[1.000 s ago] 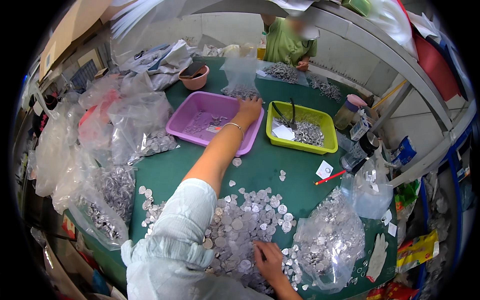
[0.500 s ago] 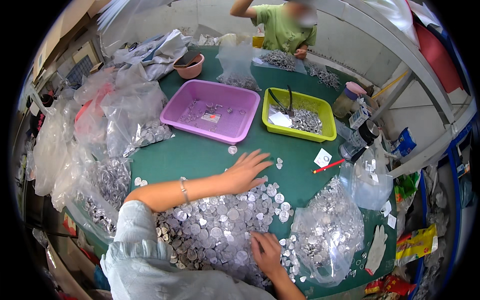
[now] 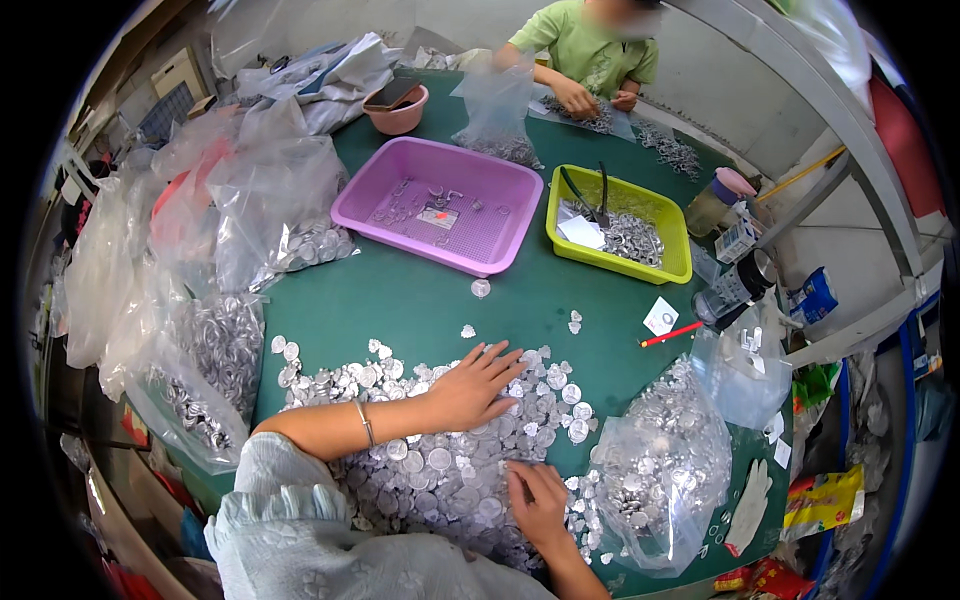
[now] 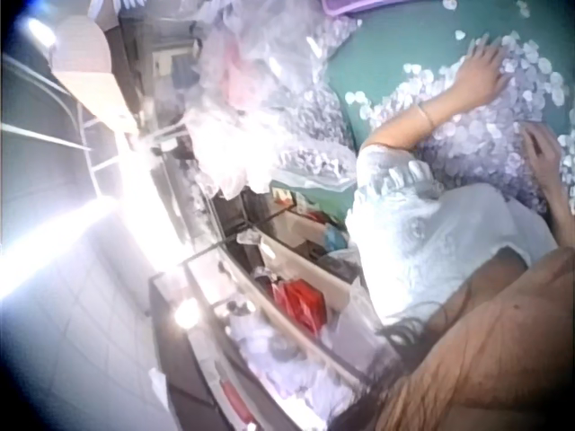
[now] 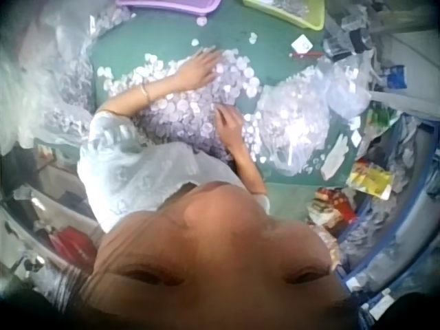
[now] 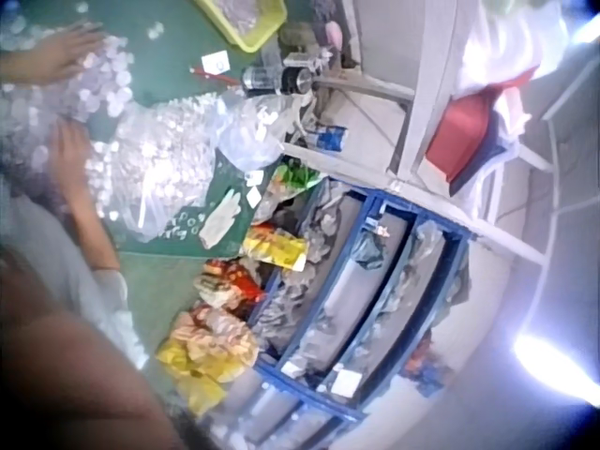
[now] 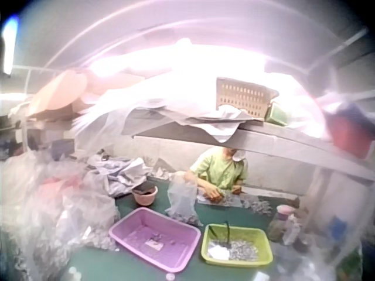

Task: The person sorts a large pile of small, silver-colored metal discs on a green table. They pick up the discs by hand, inspect them, and place them into clear plastic bags or piles.

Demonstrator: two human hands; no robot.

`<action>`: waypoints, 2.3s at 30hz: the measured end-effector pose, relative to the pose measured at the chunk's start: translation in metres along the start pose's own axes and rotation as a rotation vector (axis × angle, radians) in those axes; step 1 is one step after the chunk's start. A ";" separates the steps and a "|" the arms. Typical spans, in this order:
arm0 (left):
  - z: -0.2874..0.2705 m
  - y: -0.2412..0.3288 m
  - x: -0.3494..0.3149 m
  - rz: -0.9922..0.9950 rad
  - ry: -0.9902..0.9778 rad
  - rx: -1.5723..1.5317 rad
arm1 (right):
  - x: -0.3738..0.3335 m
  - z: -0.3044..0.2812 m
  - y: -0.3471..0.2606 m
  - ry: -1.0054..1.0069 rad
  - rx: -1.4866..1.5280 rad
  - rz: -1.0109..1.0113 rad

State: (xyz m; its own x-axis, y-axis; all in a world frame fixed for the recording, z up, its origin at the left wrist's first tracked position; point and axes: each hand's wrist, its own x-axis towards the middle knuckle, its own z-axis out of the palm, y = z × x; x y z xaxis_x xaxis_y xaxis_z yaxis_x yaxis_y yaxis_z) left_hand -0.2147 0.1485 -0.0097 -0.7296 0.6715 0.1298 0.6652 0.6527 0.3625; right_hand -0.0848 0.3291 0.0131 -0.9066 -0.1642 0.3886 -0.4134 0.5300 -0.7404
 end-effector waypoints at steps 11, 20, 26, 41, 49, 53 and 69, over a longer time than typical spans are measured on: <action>-0.009 0.004 0.000 -0.034 0.117 -0.115 | 0.002 0.000 0.000 -0.013 0.016 0.022; -0.008 0.004 -0.001 -0.046 0.123 -0.123 | 0.000 0.002 0.003 0.003 0.041 0.042; -0.008 0.004 -0.001 -0.041 0.130 -0.124 | 0.001 0.000 0.001 -0.009 0.046 0.058; -0.009 0.003 -0.001 -0.035 0.155 -0.157 | 0.003 -0.001 0.000 -0.045 0.044 0.060; -0.007 0.002 -0.002 -0.037 0.170 -0.146 | 0.004 0.000 0.000 -0.043 0.050 0.054; -0.007 0.003 -0.002 -0.038 0.177 -0.141 | 0.004 0.000 0.000 -0.051 0.042 0.061; -0.007 0.003 -0.002 -0.033 0.186 -0.157 | 0.003 0.001 0.001 -0.052 0.037 0.061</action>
State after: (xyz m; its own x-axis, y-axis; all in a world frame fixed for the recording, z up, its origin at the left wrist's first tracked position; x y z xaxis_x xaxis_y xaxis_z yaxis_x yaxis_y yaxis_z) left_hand -0.2125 0.1464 -0.0030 -0.7770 0.5648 0.2779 0.6181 0.6010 0.5067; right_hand -0.0881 0.3283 0.0129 -0.9330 -0.1764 0.3138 -0.3593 0.5097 -0.7817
